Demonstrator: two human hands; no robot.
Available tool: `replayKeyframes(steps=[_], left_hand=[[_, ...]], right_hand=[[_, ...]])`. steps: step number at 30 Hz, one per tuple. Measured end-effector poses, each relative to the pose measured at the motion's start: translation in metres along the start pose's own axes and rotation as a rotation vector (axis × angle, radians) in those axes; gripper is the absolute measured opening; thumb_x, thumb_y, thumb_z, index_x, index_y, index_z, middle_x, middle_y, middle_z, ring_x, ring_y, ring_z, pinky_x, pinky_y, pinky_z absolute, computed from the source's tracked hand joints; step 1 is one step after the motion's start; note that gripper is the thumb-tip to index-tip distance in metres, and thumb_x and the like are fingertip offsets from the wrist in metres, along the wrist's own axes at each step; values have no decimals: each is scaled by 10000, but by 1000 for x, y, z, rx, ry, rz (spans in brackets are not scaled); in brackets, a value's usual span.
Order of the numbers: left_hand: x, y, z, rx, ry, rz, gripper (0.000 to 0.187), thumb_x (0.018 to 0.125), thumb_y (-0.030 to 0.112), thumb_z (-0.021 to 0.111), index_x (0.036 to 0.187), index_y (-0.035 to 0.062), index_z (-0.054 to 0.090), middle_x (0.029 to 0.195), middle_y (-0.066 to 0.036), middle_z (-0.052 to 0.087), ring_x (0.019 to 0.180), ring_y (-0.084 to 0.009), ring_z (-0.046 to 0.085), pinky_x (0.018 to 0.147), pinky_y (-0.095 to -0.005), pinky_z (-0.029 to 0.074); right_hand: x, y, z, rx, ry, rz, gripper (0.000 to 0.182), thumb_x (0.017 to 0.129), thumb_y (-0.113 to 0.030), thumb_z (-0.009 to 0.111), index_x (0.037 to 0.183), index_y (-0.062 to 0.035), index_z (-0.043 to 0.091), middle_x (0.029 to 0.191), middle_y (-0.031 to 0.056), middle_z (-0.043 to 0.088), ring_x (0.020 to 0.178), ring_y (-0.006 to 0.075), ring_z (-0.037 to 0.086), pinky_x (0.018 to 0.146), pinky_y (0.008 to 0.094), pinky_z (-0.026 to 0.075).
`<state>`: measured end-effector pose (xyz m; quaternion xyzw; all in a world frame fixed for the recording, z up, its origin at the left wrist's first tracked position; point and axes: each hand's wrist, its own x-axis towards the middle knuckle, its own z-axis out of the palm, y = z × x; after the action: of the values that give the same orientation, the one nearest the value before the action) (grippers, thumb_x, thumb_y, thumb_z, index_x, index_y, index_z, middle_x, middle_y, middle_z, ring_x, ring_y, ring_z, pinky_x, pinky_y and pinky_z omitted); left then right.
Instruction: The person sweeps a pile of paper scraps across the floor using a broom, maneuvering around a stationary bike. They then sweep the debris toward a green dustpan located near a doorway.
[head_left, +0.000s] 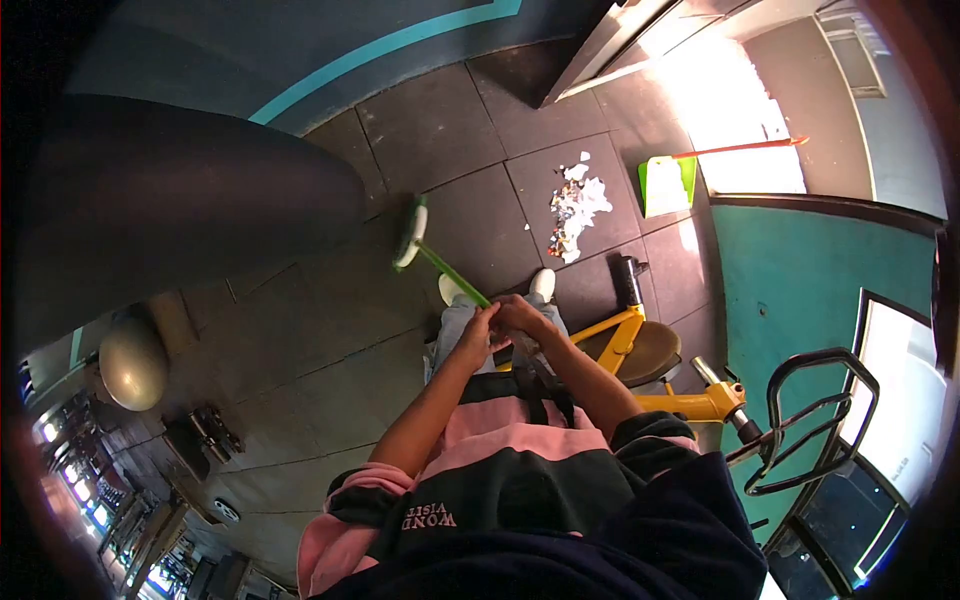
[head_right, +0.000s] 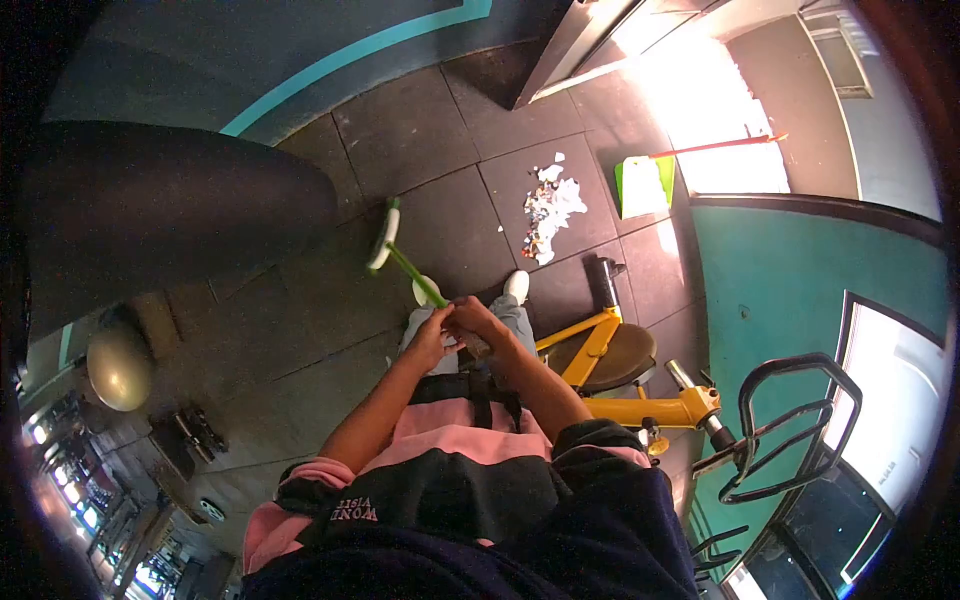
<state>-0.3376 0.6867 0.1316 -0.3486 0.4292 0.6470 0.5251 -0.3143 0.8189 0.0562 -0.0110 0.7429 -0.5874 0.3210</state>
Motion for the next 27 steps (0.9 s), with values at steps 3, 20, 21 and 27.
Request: replayKeyframes(steps=[3,20,21,27], left_hand=[[-1,9,38,14,-55,-12,530,820,341,479,1280,162,287,1263,-53,312,1094,-255,373,832,-429,426],[-6,-42,204,176,-423,-76,524,791,284,531,1225,170,261,929,-50,494,853,-193,556,704,-360,488],[-4,-49,203,197,-410,-99,521,787,281,533,1217,158,267,928,-50,494,842,-192,558,700,-359,489],[-26,-66,214,360,-525,-250,590,780,271,499,1257,94,200,988,-80,492,880,-201,545,746,-377,471]], right_hand=[[4,43,-29,-1086,-197,-131,268,627,-217,611,877,-121,617,907,32,606,877,186,559,765,311,443],[-119,32,-155,-474,384,389,239,624,-124,618,822,8,591,668,114,583,603,175,581,544,274,450],[-123,27,-146,-207,594,669,341,614,-114,630,912,41,573,648,132,564,583,176,571,521,278,429],[-191,-7,-145,219,560,535,463,623,-78,619,1063,24,520,750,114,598,661,139,566,559,258,441]])
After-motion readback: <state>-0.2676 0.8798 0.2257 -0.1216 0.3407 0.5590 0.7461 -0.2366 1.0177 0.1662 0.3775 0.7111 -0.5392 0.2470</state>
